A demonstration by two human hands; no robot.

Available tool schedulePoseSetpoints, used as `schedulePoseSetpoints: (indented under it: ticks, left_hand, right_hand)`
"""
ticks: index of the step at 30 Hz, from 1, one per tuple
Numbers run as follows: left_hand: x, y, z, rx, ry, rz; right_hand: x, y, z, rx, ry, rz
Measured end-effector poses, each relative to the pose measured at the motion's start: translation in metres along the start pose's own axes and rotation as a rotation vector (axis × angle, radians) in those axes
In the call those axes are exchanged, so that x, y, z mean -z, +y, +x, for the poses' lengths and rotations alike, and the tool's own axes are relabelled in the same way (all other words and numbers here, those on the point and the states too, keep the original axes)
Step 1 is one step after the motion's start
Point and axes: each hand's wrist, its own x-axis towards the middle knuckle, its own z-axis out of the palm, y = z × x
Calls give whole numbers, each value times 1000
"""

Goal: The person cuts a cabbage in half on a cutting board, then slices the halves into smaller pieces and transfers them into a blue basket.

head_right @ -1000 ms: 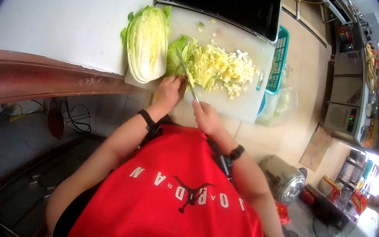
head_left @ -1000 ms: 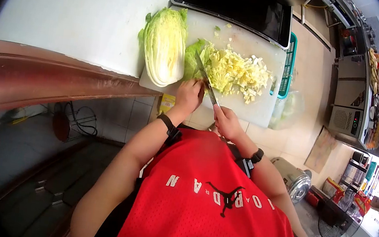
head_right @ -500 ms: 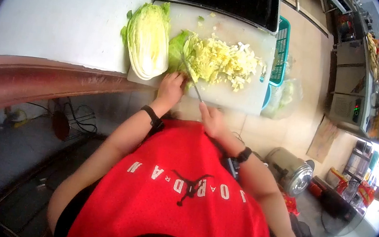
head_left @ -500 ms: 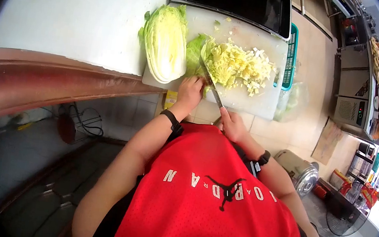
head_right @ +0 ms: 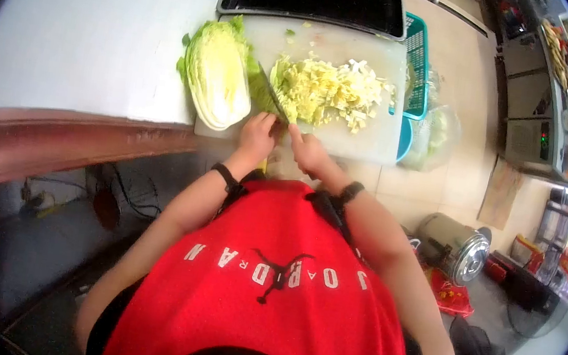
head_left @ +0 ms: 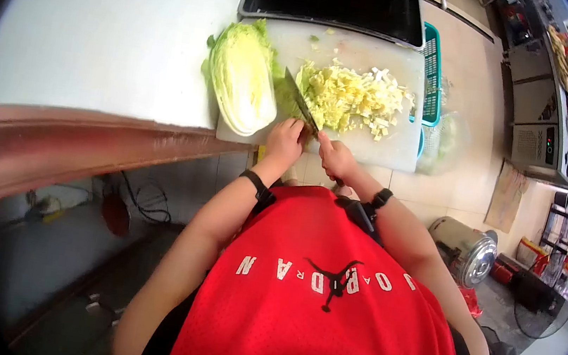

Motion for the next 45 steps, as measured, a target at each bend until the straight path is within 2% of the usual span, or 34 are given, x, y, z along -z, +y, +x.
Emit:
schedulePoseSetpoints:
  ticks: [1, 2, 4, 5, 6, 8, 9, 11, 13, 15, 17, 19, 21, 25, 30, 34, 36, 42, 43, 45]
  left_hand:
    - [3, 2, 0, 26, -31, -15]
    - [4, 2, 1, 55, -61, -32]
    - [10, 5, 6, 84, -132, -20]
    - [13, 7, 5, 129, -201, 0]
    - [9, 4, 4, 121, -181, 35]
    - [21, 19, 12, 68, -136, 56]
    - [26, 27, 17, 37, -77, 85]
    - [24, 37, 32, -7, -54, 43]
    - [27, 57, 54, -73, 29, -15]
    - [22, 77, 80, -110, 37, -17]
    - [14, 101, 103, -192, 35, -66]
    - [-1, 122, 120, -187, 8, -93]
    - [-20, 142, 140, -102, -35, -175]
    - [-59, 170, 160, -25, -39, -103]
    - [-104, 181, 176, -101, -216, 183]
    - [-134, 189, 191, -79, -269, 316]
    - [-146, 193, 197, 50, -341, 471]
    - [-157, 198, 206, 92, -455, 675]
    - [-158, 196, 205, 86, -460, 679]
    - [-156, 193, 201, -6, -324, 629]
  right_hand:
    - [8, 1, -1, -22, -66, 43]
    - [18, 5, -5, -17, -47, 51]
    - [36, 12, -29, -45, -216, 269]
    - [45, 16, -42, -52, -201, 286]
    - [57, 18, -55, 6, -178, 236]
    - [80, 8, -83, 93, -98, 182]
    - [89, 13, -90, 136, 21, 248]
    - [111, 14, -99, 128, 233, 175]
    - [135, 29, -96, 156, 376, 221]
    - [167, 45, -93, 172, 353, 339]
    - [197, 67, -81, 260, 431, 386]
    - [227, 88, -65, 305, 411, 381]
    - [256, 98, -52, 292, 342, 348]
    - [286, 118, -24, 264, 225, 332]
    - [301, 129, -12, 199, 115, 397]
    - [313, 126, -13, 193, 60, 441]
    - [315, 131, -9, 205, 52, 448]
    - [324, 133, -5, 210, 3, 486]
    - [324, 134, -5, 209, -23, 497]
    - [324, 137, -5, 210, -27, 509]
